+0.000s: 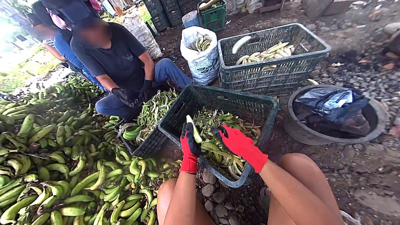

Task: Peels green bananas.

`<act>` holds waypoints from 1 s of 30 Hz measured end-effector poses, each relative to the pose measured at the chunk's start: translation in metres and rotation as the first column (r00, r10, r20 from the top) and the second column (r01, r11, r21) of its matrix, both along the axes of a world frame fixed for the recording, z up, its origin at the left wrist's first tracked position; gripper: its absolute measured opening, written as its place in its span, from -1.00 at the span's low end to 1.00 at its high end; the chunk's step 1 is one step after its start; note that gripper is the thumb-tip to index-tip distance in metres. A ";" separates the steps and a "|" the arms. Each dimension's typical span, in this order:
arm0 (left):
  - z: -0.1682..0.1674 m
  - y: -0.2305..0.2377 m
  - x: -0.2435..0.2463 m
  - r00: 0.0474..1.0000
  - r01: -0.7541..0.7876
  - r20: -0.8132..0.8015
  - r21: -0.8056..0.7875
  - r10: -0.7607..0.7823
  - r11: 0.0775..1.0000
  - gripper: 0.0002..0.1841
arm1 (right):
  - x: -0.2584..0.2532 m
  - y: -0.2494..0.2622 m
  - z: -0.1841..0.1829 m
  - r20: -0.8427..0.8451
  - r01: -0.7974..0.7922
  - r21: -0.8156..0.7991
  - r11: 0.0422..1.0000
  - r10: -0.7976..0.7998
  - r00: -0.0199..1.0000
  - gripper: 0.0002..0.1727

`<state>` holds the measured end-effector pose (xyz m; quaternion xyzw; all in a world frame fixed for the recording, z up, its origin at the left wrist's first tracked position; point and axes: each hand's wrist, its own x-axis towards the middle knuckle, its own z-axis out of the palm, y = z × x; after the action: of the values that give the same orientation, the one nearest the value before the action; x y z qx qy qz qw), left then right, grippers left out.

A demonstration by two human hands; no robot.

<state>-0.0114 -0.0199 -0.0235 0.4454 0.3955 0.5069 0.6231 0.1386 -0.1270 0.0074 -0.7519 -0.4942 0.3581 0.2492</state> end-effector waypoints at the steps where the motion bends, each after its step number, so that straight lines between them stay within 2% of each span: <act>1: -0.001 0.001 0.001 0.991 -0.104 -0.082 0.033 0.106 0.994 -0.58 | -0.011 -0.003 0.001 0.006 -0.067 -0.029 0.997 0.067 0.998 -0.38; 4: 0.003 0.000 -0.001 0.920 -0.290 -0.210 0.205 0.332 0.935 -0.51 | -0.037 -0.020 0.015 0.092 -0.135 -0.095 0.986 0.144 0.985 -0.42; 6: 0.005 0.001 -0.003 0.888 -0.301 -0.247 0.327 0.388 0.896 -0.48 | -0.042 -0.025 0.020 0.166 -0.122 -0.108 0.987 0.139 0.976 -0.40; 7: 0.006 0.000 -0.004 0.897 -0.271 -0.247 0.346 0.367 0.898 -0.47 | -0.041 -0.024 0.019 0.195 -0.115 -0.102 0.988 0.133 0.972 -0.39; 9: 0.005 -0.004 -0.005 0.957 -0.128 -0.216 0.293 0.196 0.948 -0.50 | -0.033 -0.016 0.013 0.242 -0.083 -0.054 0.995 0.094 0.966 -0.41; 11: 0.002 -0.010 -0.010 0.969 0.160 -0.213 0.163 -0.124 0.973 -0.60 | -0.017 -0.003 0.007 0.266 -0.016 0.009 1.000 0.013 0.964 -0.40; 12: 0.002 -0.011 -0.012 0.934 0.315 -0.204 0.077 -0.294 0.946 -0.67 | -0.006 0.004 0.004 0.279 0.035 0.071 0.997 -0.053 0.959 -0.39; 13: 0.002 -0.012 -0.012 0.872 0.459 -0.195 0.009 -0.449 0.888 -0.64 | 0.006 0.010 -0.002 0.279 0.084 0.147 0.986 -0.123 0.953 -0.40; 14: 0.001 -0.013 -0.012 0.822 0.541 -0.194 -0.032 -0.536 0.841 -0.58 | 0.019 0.013 -0.007 0.268 0.118 0.211 0.970 -0.173 0.948 -0.44; 15: 0.000 -0.016 -0.009 0.816 0.549 -0.185 -0.045 -0.547 0.834 -0.55 | 0.028 0.015 -0.011 0.239 0.134 0.246 0.960 -0.194 0.951 -0.48; 17: -0.005 -0.012 -0.003 0.899 0.416 -0.133 -0.039 -0.417 0.909 -0.49 | 0.031 0.014 -0.011 0.177 0.123 0.222 0.967 -0.165 0.970 -0.54; 20: -0.009 -0.003 0.005 0.985 0.128 -0.124 0.075 -0.118 0.989 -0.46 | -0.002 -0.001 0.000 0.102 0.005 0.043 0.999 -0.009 0.995 -0.51; 23: 0.001 -0.004 0.009 0.967 -0.188 -0.145 0.159 0.211 0.969 -0.45 | -0.032 -0.016 0.004 0.090 -0.112 -0.053 0.992 0.116 0.989 -0.46; 25: 0.005 -0.004 0.006 0.924 -0.312 -0.172 0.177 0.341 0.933 -0.46 | -0.040 -0.024 0.010 0.125 -0.126 -0.089 0.988 0.137 0.983 -0.44; 27: 0.008 -0.001 0.006 0.888 -0.374 -0.208 0.191 0.409 0.908 -0.49 | -0.041 -0.028 0.015 0.162 -0.117 -0.109 0.987 0.134 0.978 -0.41; 30: 0.017 -0.003 0.007 0.915 -0.297 -0.232 0.167 0.330 0.940 -0.48 | -0.033 -0.025 0.015 0.181 -0.102 -0.100 0.990 0.119 0.976 -0.43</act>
<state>-0.0044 -0.0232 -0.0068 0.4771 0.5058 0.5625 0.4473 0.1054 -0.1517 0.0221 -0.7641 -0.5397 0.3214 0.1471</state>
